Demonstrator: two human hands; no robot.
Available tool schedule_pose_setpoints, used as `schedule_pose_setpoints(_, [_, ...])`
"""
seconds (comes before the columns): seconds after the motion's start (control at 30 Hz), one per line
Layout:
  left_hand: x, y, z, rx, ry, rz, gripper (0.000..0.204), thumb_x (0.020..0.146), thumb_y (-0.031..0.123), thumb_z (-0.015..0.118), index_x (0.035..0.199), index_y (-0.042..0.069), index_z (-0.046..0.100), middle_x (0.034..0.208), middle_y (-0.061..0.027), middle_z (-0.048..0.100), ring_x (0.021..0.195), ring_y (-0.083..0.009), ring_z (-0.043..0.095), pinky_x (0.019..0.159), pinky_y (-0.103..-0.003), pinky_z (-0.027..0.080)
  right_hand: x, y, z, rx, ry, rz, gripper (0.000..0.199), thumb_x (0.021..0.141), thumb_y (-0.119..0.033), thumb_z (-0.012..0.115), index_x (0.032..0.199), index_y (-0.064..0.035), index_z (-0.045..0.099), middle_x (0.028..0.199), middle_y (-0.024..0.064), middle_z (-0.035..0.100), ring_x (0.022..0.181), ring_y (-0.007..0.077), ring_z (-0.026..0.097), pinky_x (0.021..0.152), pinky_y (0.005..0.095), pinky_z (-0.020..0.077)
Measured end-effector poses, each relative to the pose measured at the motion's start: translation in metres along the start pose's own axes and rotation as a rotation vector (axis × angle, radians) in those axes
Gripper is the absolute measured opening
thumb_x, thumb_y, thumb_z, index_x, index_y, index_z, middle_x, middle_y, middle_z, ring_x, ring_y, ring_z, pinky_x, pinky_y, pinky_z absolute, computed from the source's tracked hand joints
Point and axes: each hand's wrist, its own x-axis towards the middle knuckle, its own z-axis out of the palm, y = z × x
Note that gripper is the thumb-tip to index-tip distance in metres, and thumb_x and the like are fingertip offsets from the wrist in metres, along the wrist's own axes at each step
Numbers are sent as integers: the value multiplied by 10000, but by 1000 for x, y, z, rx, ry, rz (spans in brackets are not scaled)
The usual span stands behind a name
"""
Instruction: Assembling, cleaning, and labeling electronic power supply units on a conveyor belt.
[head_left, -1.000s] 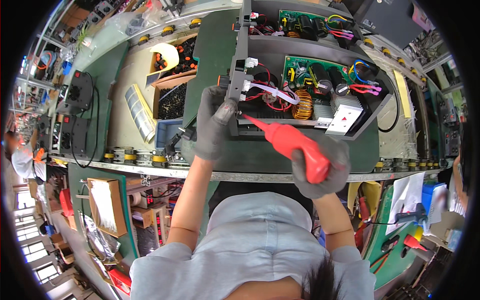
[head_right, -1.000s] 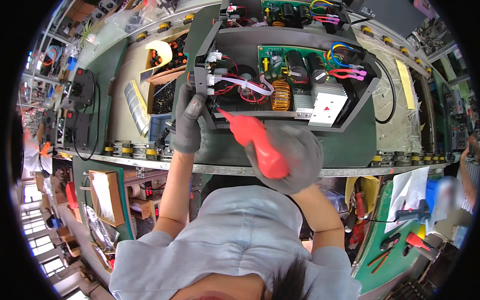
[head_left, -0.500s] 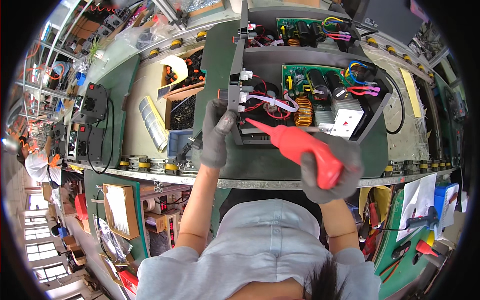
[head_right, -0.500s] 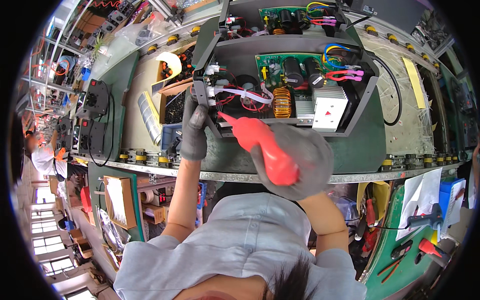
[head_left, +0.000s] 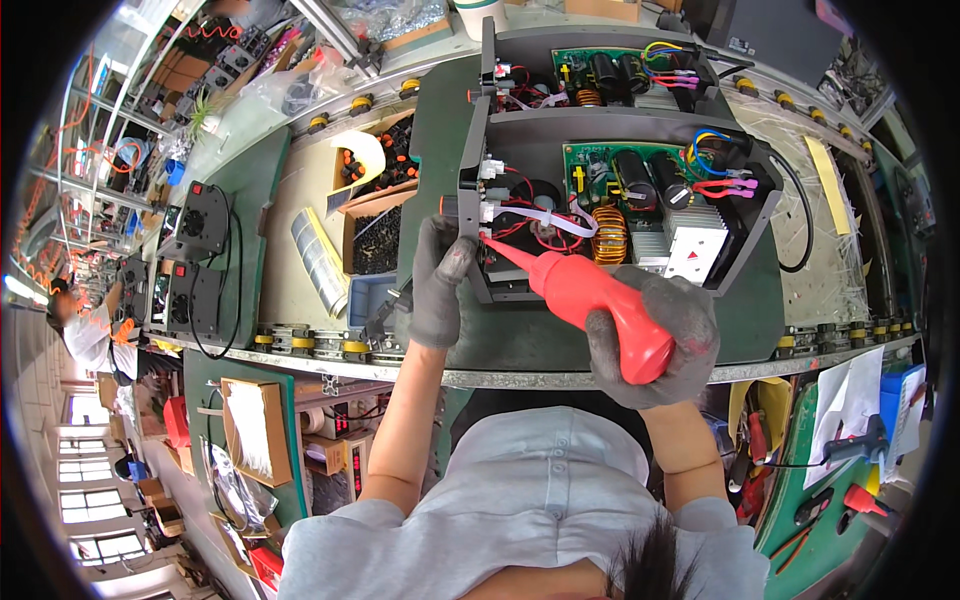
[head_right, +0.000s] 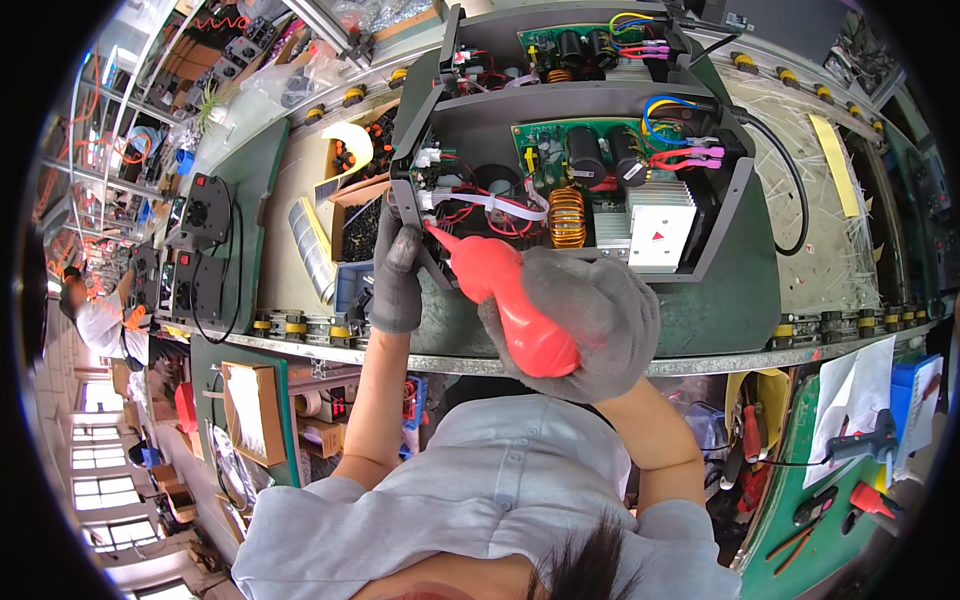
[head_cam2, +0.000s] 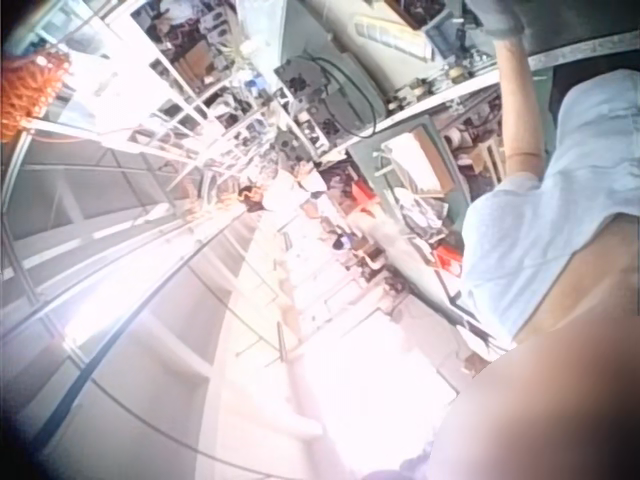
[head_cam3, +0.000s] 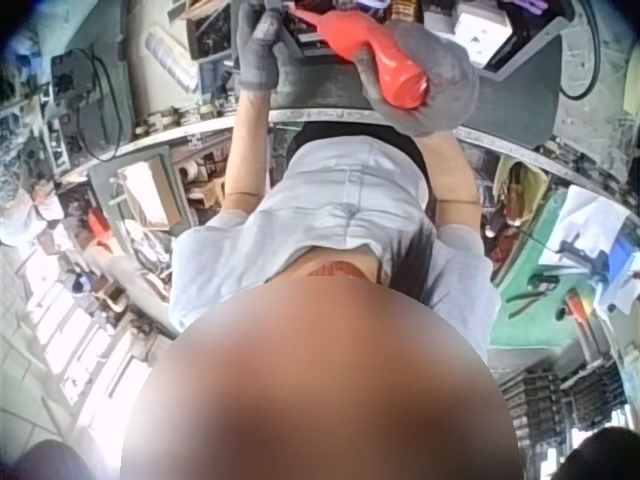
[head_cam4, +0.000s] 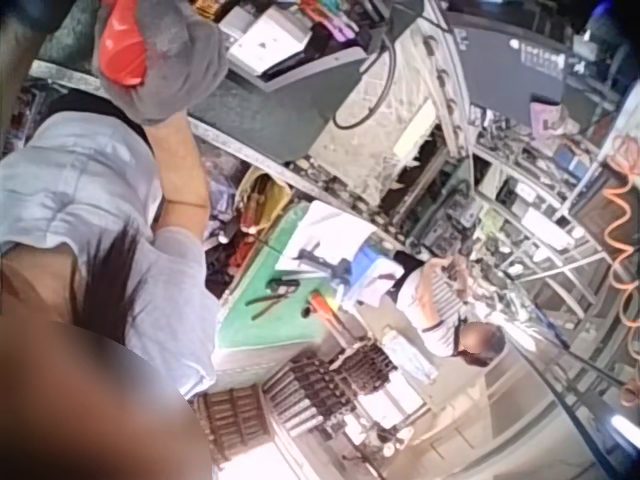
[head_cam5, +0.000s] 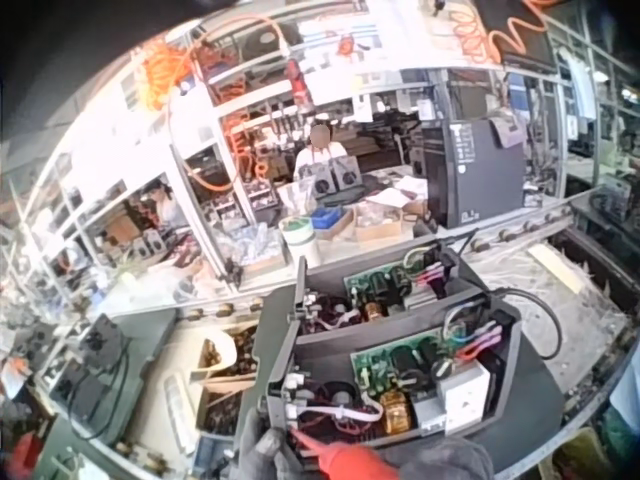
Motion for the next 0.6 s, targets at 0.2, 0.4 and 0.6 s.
schedule_pose_setpoints(0.2, [0, 2, 2, -7, -9, -9, 319, 814, 252, 573, 1036, 57, 453, 943, 1, 476, 877, -74, 438, 828, -233, 357, 3, -2, -2, -79, -78, 4, 406, 673, -97, 746, 980, -78, 481, 842, 112, 645, 709, 235, 573, 654, 315, 466])
schedule_pose_setpoints(0.4, [0, 0, 1, -16, -4, 29, 339, 805, 266, 589, 1032, 57, 449, 941, 2, 475, 872, -76, 435, 827, -237, 357, 17, -14, -16, -52, -14, 95, 257, 709, -183, 732, 823, -57, 540, 781, 83, 615, 687, 207, 571, 633, 297, 462])
schedule_pose_setpoints(0.6, [0, 1, 1, 8, -18, 30, 341, 803, 262, 591, 1030, 56, 441, 937, 2, 471, 862, -79, 429, 820, -234, 357, 21, -5, -4, -30, 81, -13, 366, 713, -168, 738, 938, -68, 467, 820, 101, 584, 709, 203, 589, 644, 287, 464])
